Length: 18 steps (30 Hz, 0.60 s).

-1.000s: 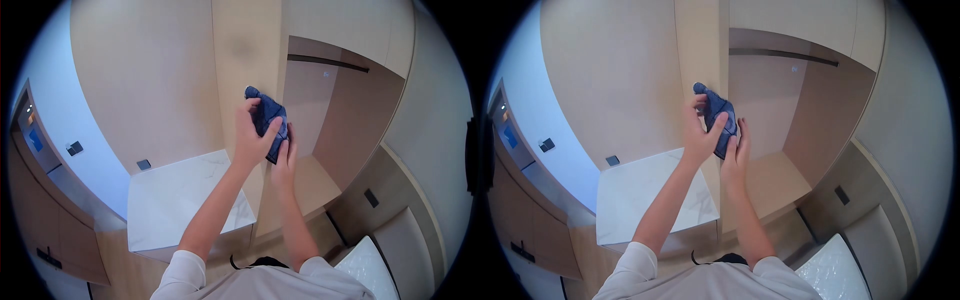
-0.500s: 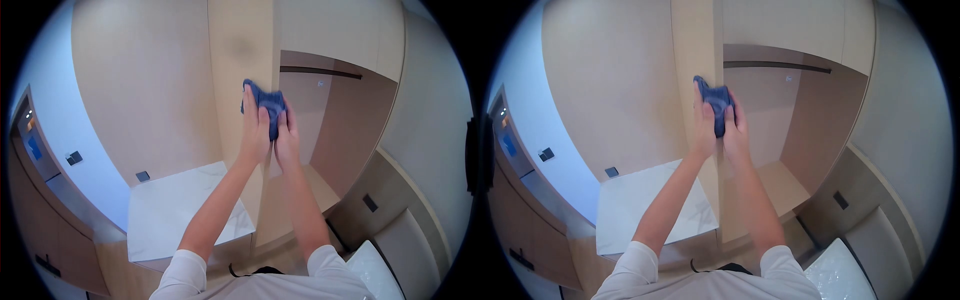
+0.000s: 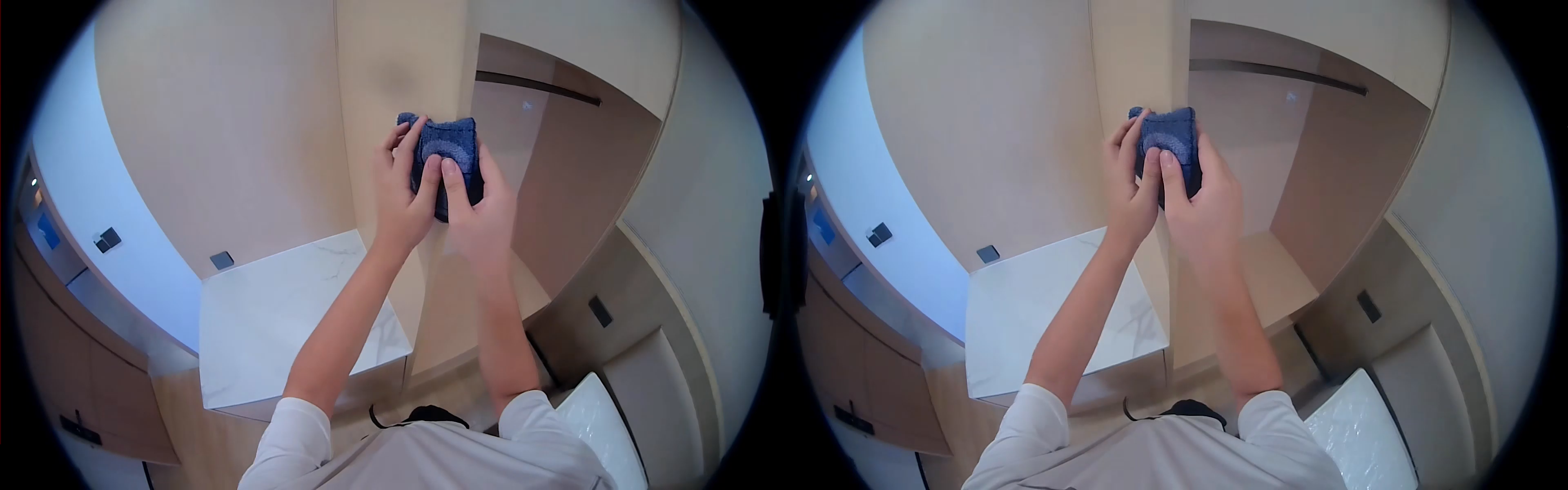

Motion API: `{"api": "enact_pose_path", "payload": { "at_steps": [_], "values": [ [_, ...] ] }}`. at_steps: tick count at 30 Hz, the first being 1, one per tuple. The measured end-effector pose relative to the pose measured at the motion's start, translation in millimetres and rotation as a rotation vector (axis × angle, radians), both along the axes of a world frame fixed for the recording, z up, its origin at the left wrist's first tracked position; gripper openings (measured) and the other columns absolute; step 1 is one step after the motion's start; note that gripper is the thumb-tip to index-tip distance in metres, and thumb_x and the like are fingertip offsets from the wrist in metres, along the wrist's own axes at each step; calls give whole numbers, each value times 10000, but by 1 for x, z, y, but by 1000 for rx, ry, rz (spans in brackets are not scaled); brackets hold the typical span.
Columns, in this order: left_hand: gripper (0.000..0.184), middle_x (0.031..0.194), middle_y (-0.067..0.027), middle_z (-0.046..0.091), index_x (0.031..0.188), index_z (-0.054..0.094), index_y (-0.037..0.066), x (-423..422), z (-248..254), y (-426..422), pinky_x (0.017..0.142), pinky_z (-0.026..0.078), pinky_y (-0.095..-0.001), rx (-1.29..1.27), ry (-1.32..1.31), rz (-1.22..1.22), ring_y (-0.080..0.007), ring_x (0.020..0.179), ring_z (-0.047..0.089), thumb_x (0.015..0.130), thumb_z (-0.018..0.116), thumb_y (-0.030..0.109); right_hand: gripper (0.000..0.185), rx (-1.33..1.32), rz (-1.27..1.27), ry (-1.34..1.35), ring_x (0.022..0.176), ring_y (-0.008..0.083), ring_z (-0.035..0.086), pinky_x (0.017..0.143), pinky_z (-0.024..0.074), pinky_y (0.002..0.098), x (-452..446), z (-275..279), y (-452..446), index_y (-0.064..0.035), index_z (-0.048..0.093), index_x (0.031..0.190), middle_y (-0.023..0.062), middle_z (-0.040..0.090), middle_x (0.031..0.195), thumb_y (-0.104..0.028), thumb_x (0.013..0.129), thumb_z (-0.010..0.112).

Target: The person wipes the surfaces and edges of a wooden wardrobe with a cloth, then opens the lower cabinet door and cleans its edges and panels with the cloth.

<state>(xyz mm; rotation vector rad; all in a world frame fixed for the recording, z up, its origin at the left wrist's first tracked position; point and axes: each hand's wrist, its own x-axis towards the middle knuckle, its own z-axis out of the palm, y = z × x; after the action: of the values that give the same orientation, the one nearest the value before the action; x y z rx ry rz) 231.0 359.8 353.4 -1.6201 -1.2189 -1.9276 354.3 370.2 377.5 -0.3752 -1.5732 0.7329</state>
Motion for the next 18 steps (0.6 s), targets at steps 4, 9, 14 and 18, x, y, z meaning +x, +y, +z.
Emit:
{"api": "enact_pose_path", "payload": {
  "at_steps": [4,9,14,18],
  "values": [
    [378,1486,-176,478,1434,476,41,-4,-2,12,1113,385,-390,136,-105,-284,-267,1317,491,1098,506,212,489,-91,177,-11,996,211,702,869,544,345,-12,9,20,35,578,1300,147,718,1098,-305,975,713],
    [303,1476,-172,503,1357,478,40,-17,18,25,1105,375,-379,158,-130,-419,-253,1291,509,1099,516,194,462,-102,55,26,930,191,708,848,552,326,-24,36,7,37,591,1245,134,738,1039,-296,961,740],
    [468,1613,-198,332,1500,348,8,-20,-4,45,1215,244,-423,107,13,-289,-326,1480,322,1113,409,263,416,-65,89,108,889,141,677,812,543,299,-34,21,12,48,593,1196,99,723,986,-267,972,745],
    [568,1666,-215,233,1566,247,-25,-23,-24,44,1249,172,-444,31,79,-215,-358,1540,213,1113,342,304,400,-52,-46,70,883,131,669,829,542,295,-34,2,9,52,591,1206,93,728,986,-245,981,737]
  ]
}}
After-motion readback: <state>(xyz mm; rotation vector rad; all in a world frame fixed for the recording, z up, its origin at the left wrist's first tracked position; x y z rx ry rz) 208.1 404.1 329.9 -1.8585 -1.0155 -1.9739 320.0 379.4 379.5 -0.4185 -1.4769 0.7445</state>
